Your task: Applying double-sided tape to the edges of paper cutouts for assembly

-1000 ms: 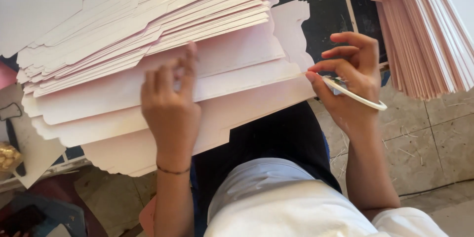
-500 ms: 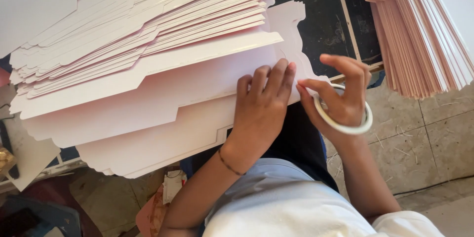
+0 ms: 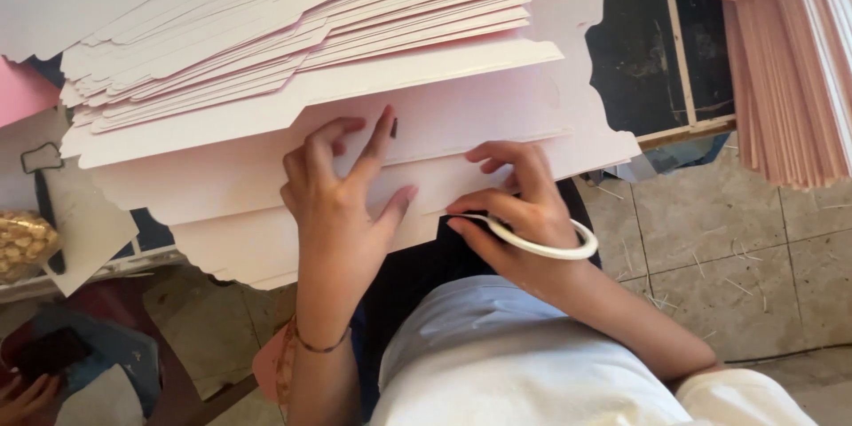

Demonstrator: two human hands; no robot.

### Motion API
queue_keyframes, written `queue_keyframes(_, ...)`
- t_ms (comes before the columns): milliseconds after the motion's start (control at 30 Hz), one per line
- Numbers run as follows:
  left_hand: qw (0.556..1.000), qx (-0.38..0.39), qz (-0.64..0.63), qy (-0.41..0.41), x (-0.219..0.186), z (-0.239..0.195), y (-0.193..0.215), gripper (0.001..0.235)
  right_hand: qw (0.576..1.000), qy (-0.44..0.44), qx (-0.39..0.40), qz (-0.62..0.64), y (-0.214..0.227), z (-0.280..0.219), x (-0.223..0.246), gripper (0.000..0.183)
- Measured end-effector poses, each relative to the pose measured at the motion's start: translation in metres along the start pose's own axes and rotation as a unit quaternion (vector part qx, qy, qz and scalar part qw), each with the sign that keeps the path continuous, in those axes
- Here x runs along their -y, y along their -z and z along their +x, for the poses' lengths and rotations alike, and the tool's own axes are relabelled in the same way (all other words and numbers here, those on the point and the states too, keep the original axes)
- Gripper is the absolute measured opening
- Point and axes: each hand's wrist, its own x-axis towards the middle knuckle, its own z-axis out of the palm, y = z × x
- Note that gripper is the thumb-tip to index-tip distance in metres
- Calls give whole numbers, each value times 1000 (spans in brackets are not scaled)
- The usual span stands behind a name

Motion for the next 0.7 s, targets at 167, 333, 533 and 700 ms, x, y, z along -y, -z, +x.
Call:
queue_keyframes(167,999,1,-28,21,9,-15,-5,85,999,3,25,-24,-16,9,4,4)
queue_keyframes(333,999,6,-28,40,8,-17,-11,96,997,42,20,-68,-15,10,10,9)
queue_keyframes(533,999,9,-30,42,7,-15,-12,96,994,49,-47,-88,18,-1,-6,14)
queue_keyframes(700,998,-12,-42,54,6,-19,-14,92,980,-91,-88,-155,94,-19,-34,19)
